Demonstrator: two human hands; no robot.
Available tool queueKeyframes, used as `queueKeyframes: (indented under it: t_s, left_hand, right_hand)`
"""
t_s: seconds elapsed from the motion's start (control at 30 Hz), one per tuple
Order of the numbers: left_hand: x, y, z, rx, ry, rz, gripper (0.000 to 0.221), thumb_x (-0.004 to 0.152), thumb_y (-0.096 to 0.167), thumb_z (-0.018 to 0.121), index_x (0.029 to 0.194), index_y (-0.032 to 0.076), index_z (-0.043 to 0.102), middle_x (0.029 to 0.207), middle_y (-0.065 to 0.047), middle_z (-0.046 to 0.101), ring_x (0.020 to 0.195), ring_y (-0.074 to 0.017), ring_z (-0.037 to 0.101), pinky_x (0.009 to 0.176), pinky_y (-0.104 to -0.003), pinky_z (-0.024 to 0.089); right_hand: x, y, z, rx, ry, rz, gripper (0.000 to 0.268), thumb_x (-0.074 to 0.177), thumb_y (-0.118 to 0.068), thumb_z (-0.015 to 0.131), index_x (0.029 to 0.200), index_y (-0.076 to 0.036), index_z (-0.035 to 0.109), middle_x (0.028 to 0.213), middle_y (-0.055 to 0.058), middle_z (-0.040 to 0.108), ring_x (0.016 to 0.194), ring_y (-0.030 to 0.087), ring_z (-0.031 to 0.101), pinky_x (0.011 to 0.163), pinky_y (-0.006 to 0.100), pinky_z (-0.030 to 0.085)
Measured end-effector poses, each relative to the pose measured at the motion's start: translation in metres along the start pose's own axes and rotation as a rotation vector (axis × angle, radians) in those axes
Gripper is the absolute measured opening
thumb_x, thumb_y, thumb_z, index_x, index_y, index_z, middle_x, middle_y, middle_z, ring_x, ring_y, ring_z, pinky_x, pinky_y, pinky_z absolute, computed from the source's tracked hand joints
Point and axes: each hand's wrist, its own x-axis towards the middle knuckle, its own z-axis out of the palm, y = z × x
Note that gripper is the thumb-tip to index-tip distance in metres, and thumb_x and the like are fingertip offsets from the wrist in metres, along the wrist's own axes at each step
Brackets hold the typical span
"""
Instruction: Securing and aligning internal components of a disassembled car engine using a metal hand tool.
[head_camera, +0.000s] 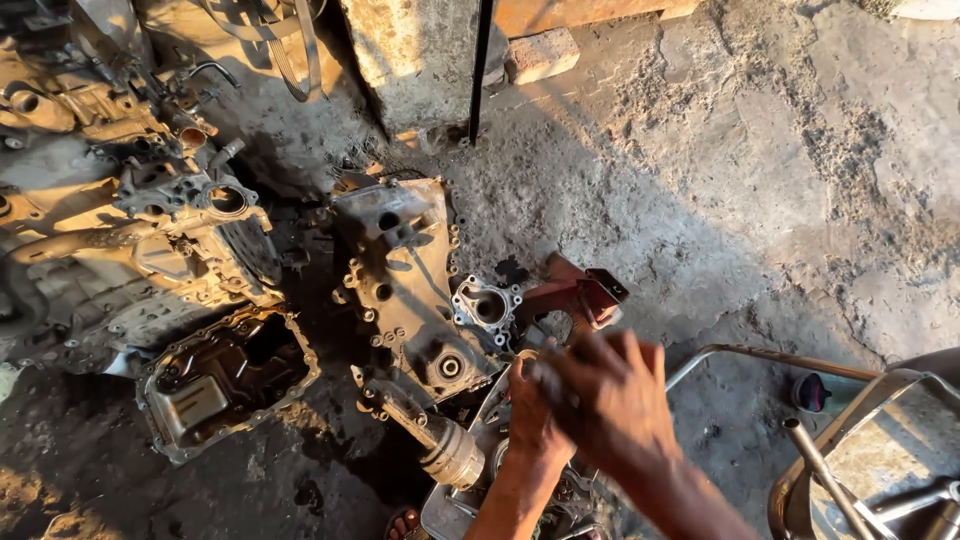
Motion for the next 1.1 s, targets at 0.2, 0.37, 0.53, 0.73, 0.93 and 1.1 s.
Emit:
queueKeyframes:
  t_s: [0.2, 0.37, 0.53, 0.73, 0.93, 1.1]
  left_hand:
    - [0.008, -0.007, -0.001, -0.071, 0.281, 0.024, 0.035, 0.098, 0.023, 0.069, 0.113, 0.017, 0.038, 0.08, -0.003, 0.069, 0.116, -0.0334, 0.073, 0.103, -0.07, 0.042]
    - [0.007, 0.015, -0.056, -0.082, 0.236, 0.008, 0.011, 0.102, 0.02, 0.059, 0.11, 0.015, 0.053, 0.096, -0.002, 0.065, 0.123, -0.0327, 0.065, 0.098, -0.066, 0.041]
    - [0.005, 0.013, -0.04, -0.265, 0.21, 0.017, 0.013, 0.102, 0.013, 0.051, 0.113, 0.011, 0.045, 0.099, -0.011, 0.076, 0.128, -0.0418, 0.063, 0.101, -0.072, 0.038]
    - [0.001, 0.011, -0.027, -0.099, 0.242, 0.012, 0.028, 0.094, 0.021, 0.064, 0.122, 0.019, 0.058, 0.111, 0.002, 0.067, 0.112, -0.0232, 0.068, 0.101, -0.065, 0.037]
    - [0.002, 0.015, -0.053, -0.275, 0.11, -0.094, 0.013, 0.104, 0.015, 0.054, 0.108, 0.011, 0.043, 0.087, -0.011, 0.071, 0.125, -0.0391, 0.065, 0.11, -0.073, 0.031]
    - [0.003, 0.008, -0.034, -0.239, 0.233, 0.026, 0.033, 0.104, 0.016, 0.057, 0.129, 0.005, 0.038, 0.084, -0.018, 0.075, 0.13, -0.0481, 0.06, 0.11, -0.068, 0.031]
  right_hand:
    - [0.012, 0.063, -0.013, -0.052, -0.007, 0.335, 0.044, 0.104, -0.051, 0.043, 0.092, -0.021, 0.074, 0.096, -0.002, 0.066, 0.099, 0.023, 0.052, 0.092, 0.044, 0.034]
    - [-0.062, 0.041, 0.002, -0.125, -0.091, 0.527, 0.045, 0.099, -0.058, 0.043, 0.087, -0.026, 0.072, 0.088, -0.004, 0.064, 0.098, 0.022, 0.056, 0.091, 0.042, 0.037]
    - [-0.09, 0.001, 0.032, -0.05, 0.077, 0.325, 0.029, 0.084, -0.056, 0.065, 0.095, -0.032, 0.077, 0.085, -0.012, 0.071, 0.097, 0.019, 0.061, 0.09, 0.052, 0.043]
    - [-0.008, -0.004, 0.0, 0.057, 0.036, 0.01, 0.038, 0.1, -0.05, 0.046, 0.099, -0.025, 0.076, 0.103, -0.002, 0.069, 0.093, 0.028, 0.055, 0.075, 0.051, 0.041]
    - [0.002, 0.045, -0.018, -0.057, -0.046, 0.179, 0.03, 0.1, -0.045, 0.052, 0.114, -0.033, 0.075, 0.104, -0.004, 0.067, 0.102, 0.025, 0.054, 0.092, 0.047, 0.039]
    - [-0.055, 0.046, 0.001, -0.198, -0.001, 0.316, 0.036, 0.095, -0.056, 0.05, 0.113, -0.033, 0.07, 0.097, -0.005, 0.067, 0.096, 0.026, 0.061, 0.086, 0.045, 0.043]
